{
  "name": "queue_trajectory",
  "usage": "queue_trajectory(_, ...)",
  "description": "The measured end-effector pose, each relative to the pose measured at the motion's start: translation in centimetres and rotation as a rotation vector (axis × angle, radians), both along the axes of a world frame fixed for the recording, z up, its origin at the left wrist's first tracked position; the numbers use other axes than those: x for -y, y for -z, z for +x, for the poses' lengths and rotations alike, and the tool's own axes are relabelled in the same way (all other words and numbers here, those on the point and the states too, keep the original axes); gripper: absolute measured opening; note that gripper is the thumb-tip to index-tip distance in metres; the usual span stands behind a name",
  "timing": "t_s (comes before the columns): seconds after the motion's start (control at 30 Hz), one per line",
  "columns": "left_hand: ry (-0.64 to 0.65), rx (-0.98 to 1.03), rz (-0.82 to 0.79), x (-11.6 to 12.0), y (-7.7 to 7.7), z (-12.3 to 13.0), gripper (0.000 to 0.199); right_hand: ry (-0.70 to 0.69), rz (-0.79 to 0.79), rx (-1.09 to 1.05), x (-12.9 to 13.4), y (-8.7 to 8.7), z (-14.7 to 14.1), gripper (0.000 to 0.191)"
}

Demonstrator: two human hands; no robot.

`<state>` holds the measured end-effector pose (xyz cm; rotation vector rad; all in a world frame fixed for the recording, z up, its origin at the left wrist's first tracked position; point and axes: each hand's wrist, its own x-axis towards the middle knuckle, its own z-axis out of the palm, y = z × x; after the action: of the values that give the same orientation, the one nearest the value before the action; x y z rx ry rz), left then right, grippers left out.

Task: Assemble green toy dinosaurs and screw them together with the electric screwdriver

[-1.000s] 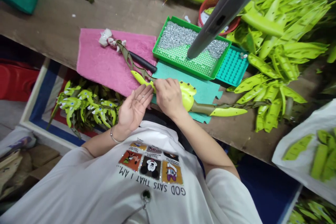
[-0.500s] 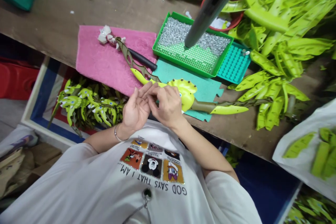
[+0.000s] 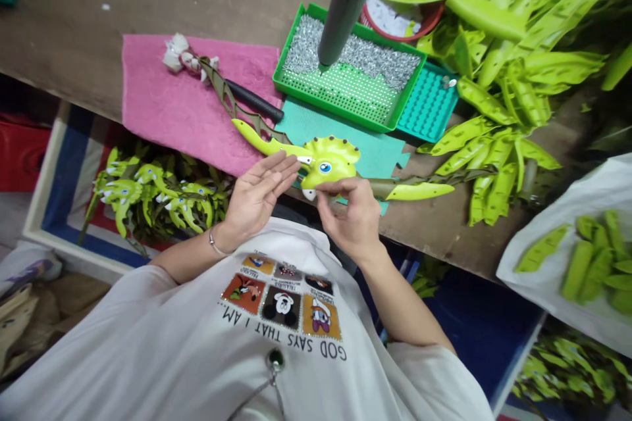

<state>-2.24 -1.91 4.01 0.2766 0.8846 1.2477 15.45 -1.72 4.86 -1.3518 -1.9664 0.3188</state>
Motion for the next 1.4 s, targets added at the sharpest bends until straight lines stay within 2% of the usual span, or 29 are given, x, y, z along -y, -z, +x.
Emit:
queue_trajectory(0.17, -0.116, -0.162, 0.084, 0.0, 0.6, -1.1, 0.043, -0.088, 0.189, 0.130, 0.4, 1.0, 0.2, 0.031)
queue_trajectory(0.23, -0.127, -0.223, 0.082, -0.1, 0.9, -1.8, 0.044, -0.119, 0.234, 0.173, 0.1, 1.3, -0.1, 0.031)
queue_trajectory(0.33, -0.143, -0.353, 0.099, -0.4, 1.4, -3.1, 0.041, -0.152, 0.281, 0.245, 0.0, 1.4, -0.4, 0.027)
queue_trajectory(0.43, -0.255, -0.515, 0.178, -1.0, 2.1, -4.5, 0.034, -0.201, 0.307, 0.286, -0.1, 1.0, -0.4, 0.025)
queue_trajectory(0.53, -0.351, -0.611, 0.240, -1.9, 2.7, -5.7, 0.029, -0.217, 0.266, 0.257, -0.6, 0.6, 0.5, 0.024)
queue_trajectory(0.6, -0.381, -0.667, 0.267, -2.9, 3.1, -6.4, 0.029, -0.155, 0.244, 0.195, -1.4, 0.9, 1.6, 0.024)
queue_trajectory(0.77, -0.417, -0.802, 0.386, -5.6, 4.2, -7.3, 0.038, 0.204, 0.266, -0.010, -4.0, 3.2, 3.9, 0.020)
queue_trajectory(0.9, -0.367, -0.967, 0.437, -6.8, 4.9, -7.6, 0.034, 0.267, 0.214, 0.011, -4.3, 4.2, 3.9, 0.022)
queue_trajectory(1.1, -0.289, -1.248, 0.535, -6.6, 4.8, -8.4, 0.024, 0.318, 0.134, -0.011, -4.2, 4.5, 3.8, 0.030)
queue_trajectory(1.23, -0.199, -1.307, 0.533, -6.6, 4.2, -9.0, 0.027, 0.299, 0.220, -0.028, -4.5, 5.0, 4.1, 0.030)
queue_trajectory(1.4, -0.078, -1.315, 0.531, -7.0, 3.4, -9.8, 0.034, 0.332, 0.154, -0.035, -4.5, 5.1, 4.1, 0.033)
